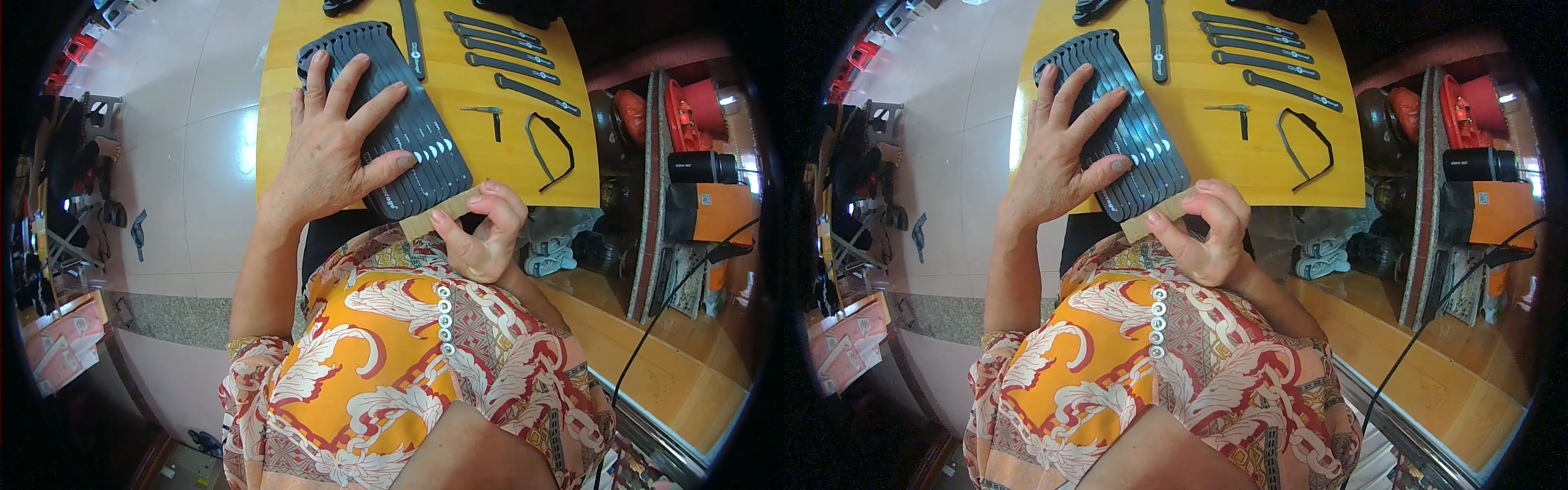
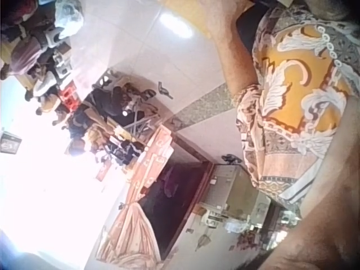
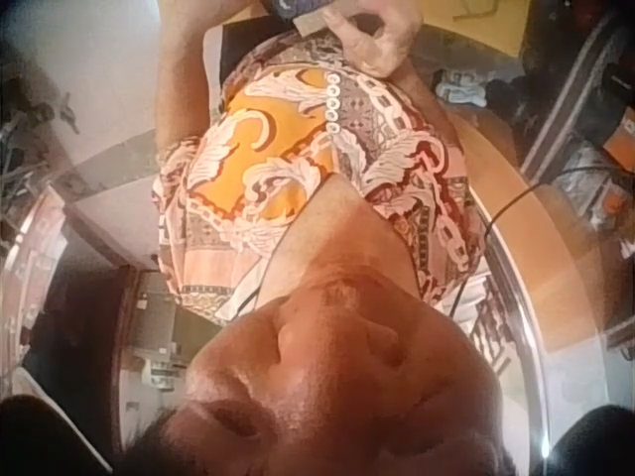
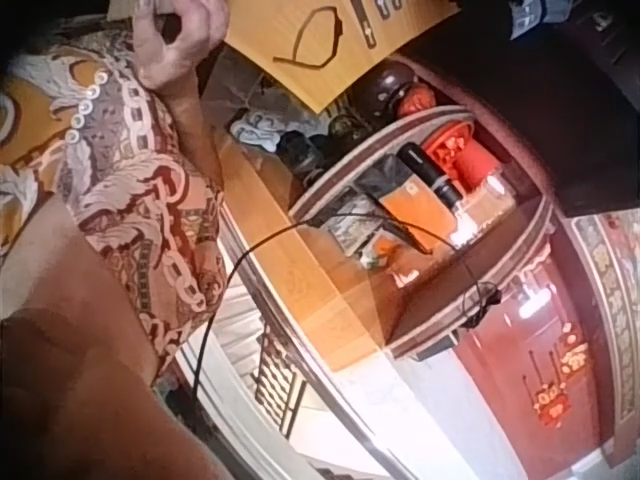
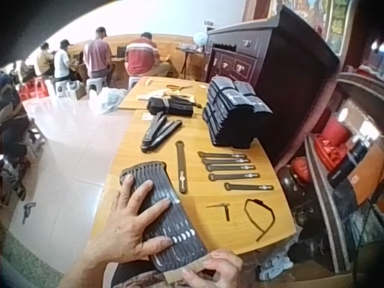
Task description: Assembling and binding a stack of black flexible ribbed parts using a strap.
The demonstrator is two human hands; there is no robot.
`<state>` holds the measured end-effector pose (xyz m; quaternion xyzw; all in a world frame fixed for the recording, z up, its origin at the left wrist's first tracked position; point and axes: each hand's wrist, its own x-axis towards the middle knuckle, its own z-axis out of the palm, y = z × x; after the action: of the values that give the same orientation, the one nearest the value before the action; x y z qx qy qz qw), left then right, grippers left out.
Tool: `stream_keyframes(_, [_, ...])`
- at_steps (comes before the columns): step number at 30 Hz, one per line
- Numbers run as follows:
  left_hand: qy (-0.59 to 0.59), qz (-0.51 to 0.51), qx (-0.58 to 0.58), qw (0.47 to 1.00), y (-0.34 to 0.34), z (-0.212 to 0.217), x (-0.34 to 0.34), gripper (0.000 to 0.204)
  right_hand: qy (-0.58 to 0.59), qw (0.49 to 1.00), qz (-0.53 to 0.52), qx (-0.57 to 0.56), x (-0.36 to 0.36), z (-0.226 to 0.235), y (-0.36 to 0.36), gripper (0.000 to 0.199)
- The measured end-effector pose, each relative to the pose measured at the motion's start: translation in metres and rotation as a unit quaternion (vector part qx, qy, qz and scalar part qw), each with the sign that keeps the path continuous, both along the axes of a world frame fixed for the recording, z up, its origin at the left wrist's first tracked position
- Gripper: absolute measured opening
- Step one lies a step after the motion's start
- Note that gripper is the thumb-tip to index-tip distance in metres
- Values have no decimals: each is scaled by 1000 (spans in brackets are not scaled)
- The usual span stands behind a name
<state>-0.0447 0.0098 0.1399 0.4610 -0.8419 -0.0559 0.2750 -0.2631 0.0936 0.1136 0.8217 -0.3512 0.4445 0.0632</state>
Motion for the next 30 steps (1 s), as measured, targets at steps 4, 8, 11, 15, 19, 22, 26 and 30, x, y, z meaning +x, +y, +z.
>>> stream_keyframes(4, [11, -4, 0, 1000, 0, -2, 1, 63, 18, 999, -28, -7, 1, -1, 0, 31])
stream_keyframes(8, [-18, 8, 30, 999, 1, 3, 3, 65, -5, 999, -25, 20, 2, -4, -1, 29])
stream_keyframes(11, [20, -8, 8, 1000, 0, -2, 3, 62, -59, 998, 0, 38, 4, -10, -4, 28])
stream_keyframes(15, [-3, 4, 21, 1000, 1, 0, 2, 62, -78, 996, -7, 33, 7, -7, -5, 29])
stream_keyframes(19, [-2, 7, 12, 1000, 1, 0, 3, 62, -74, 997, -7, 35, 7, -7, -5, 29])
stream_keyframes(22, [4, 0, 10, 1000, 1, -1, 3, 62, -58, 998, -9, 33, 6, -7, -5, 29])
stream_keyframes(26, [0, -2, 16, 1000, 0, 1, 2, 62, -36, 999, -19, 21, 6, -2, -6, 31])
stream_keyframes(30, [-2, -5, 28, 1000, 0, 3, 3, 64, -65, 997, 21, 46, 6, -4, -10, 34])
